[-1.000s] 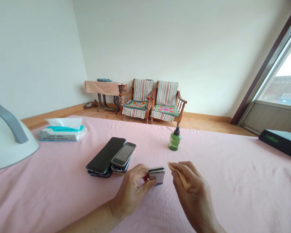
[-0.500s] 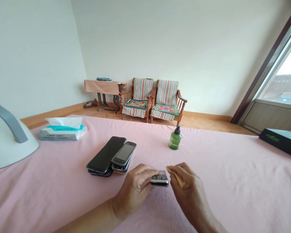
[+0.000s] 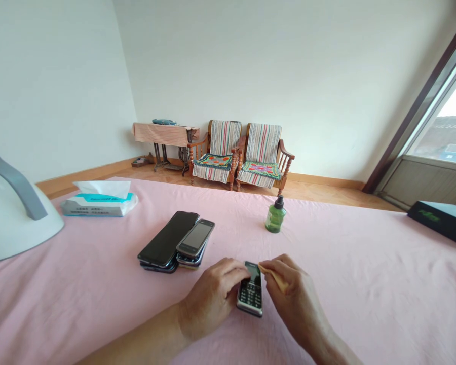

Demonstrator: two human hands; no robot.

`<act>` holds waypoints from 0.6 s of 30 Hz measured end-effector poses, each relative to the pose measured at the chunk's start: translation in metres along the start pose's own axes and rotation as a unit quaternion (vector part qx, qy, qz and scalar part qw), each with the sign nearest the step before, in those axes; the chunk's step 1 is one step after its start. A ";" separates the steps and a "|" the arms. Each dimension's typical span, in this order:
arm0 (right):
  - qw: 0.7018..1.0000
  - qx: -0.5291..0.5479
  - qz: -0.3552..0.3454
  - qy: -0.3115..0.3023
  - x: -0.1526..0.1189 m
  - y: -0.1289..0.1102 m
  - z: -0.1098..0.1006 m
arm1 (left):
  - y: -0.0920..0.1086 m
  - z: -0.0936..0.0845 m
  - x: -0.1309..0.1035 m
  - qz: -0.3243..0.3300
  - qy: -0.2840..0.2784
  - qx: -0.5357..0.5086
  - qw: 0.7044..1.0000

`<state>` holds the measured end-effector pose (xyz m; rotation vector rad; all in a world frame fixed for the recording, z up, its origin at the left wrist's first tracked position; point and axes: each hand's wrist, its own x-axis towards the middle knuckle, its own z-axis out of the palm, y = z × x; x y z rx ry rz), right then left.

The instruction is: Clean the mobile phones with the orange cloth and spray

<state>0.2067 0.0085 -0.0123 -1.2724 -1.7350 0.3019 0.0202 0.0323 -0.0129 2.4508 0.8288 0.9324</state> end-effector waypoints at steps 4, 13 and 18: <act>1.000 -0.005 0.017 -0.022 -0.002 0.002 0.004 | 0.000 -0.002 0.001 -0.023 -0.009 -0.026 0.999; 0.993 0.003 0.028 -0.112 -0.003 -0.004 0.000 | -0.003 -0.002 0.001 0.003 -0.029 -0.026 0.999; 0.995 -0.019 0.016 -0.100 -0.001 -0.007 -0.002 | -0.001 -0.005 0.002 -0.006 -0.035 -0.040 0.999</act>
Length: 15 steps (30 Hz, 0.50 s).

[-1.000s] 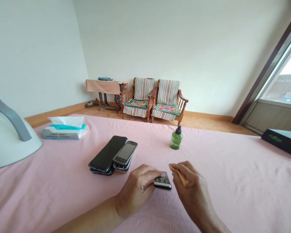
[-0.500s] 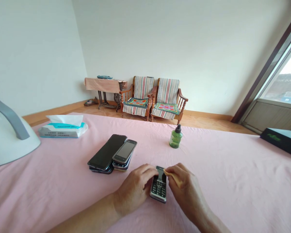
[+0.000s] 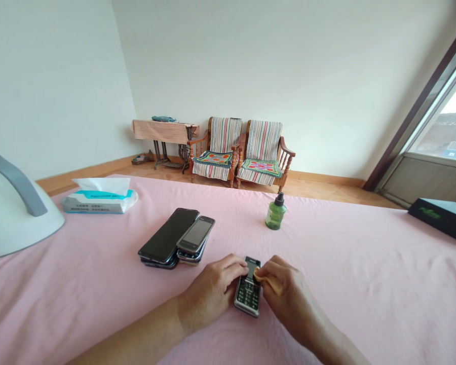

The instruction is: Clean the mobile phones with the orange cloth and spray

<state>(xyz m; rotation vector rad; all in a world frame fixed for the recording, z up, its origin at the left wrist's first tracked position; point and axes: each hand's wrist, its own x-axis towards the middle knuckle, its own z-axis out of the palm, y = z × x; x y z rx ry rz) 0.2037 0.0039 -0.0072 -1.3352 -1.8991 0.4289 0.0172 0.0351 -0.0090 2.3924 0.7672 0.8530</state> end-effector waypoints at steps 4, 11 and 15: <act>1.000 -0.003 0.002 0.002 -0.001 0.002 0.002 | -0.001 -0.005 0.000 0.008 -0.014 -0.025 1.000; 1.000 0.012 0.007 -0.011 -0.001 0.008 0.004 | -0.001 -0.019 0.001 0.002 -0.084 -0.047 0.995; 0.999 0.007 0.006 -0.033 -0.001 0.006 0.001 | 0.001 -0.024 0.001 -0.021 -0.144 -0.055 0.988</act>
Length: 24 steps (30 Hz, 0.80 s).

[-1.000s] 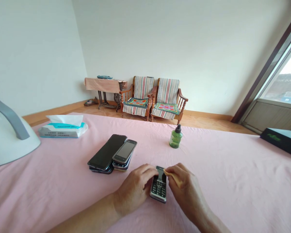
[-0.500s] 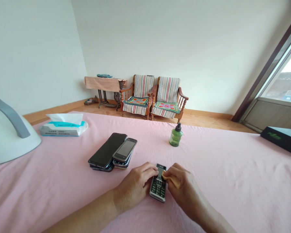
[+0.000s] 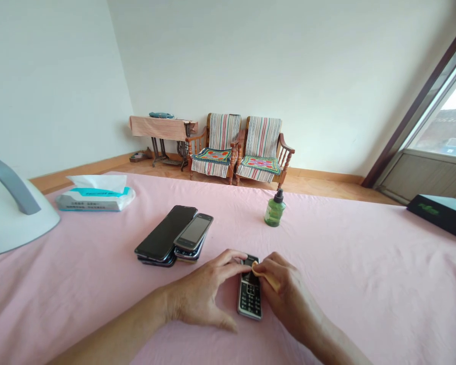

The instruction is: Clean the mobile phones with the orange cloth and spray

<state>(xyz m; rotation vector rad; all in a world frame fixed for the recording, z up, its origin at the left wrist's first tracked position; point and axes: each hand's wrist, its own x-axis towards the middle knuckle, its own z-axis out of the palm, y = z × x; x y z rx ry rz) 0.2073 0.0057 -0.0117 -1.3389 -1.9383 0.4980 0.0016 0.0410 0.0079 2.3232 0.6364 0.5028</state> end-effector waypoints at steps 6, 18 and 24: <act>0.991 0.071 -0.015 -0.109 -0.005 -0.013 -0.016 | -0.007 0.010 0.000 -0.031 0.031 0.010 0.999; 0.985 0.031 -0.071 -0.155 -0.008 -0.021 -0.012 | -0.009 0.013 0.006 -0.016 0.038 0.044 0.998; 0.984 0.032 -0.071 -0.158 -0.007 -0.022 -0.011 | -0.012 0.015 0.007 -0.013 0.048 0.055 0.997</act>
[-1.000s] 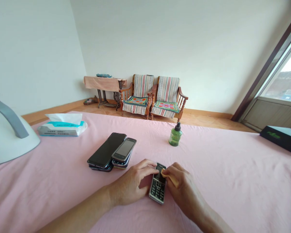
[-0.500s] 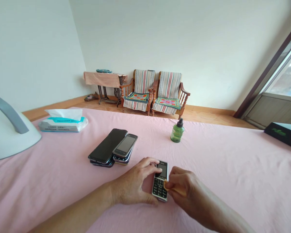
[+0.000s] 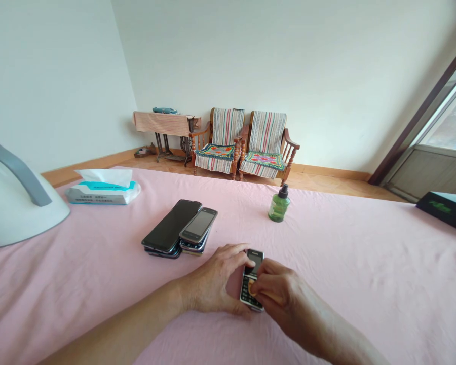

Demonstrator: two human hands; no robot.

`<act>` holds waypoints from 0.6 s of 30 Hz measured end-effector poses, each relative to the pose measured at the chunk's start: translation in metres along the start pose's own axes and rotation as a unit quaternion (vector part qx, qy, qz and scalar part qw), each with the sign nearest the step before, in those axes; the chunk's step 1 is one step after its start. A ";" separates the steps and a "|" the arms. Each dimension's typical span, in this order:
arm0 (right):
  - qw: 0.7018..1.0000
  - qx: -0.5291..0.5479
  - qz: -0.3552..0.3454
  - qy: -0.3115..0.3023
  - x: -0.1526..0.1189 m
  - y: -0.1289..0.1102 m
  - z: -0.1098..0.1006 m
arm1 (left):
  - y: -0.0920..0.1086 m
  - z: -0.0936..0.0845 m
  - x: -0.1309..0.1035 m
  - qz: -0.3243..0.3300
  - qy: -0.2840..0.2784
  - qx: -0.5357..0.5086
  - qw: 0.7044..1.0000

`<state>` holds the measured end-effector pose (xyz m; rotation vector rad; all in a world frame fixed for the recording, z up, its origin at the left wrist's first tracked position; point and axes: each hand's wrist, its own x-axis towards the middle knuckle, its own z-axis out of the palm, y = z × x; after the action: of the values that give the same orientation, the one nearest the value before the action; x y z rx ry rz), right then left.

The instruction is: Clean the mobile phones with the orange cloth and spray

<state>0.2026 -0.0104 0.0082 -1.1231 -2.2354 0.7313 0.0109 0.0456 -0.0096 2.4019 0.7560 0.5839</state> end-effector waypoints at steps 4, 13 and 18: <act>1.000 -0.004 0.014 0.000 0.001 -0.003 0.002 | 0.000 0.000 0.000 -0.010 -0.003 -0.006 1.000; 1.000 0.026 0.016 0.004 0.001 -0.005 0.000 | -0.001 0.001 0.000 -0.020 0.001 -0.015 1.000; 0.999 0.026 0.021 0.005 0.001 -0.005 0.001 | -0.001 0.001 -0.001 -0.011 0.004 -0.020 1.000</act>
<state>0.1984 -0.0123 0.0106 -1.1491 -2.1773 0.7949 0.0107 0.0455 -0.0114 2.3523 0.7656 0.5951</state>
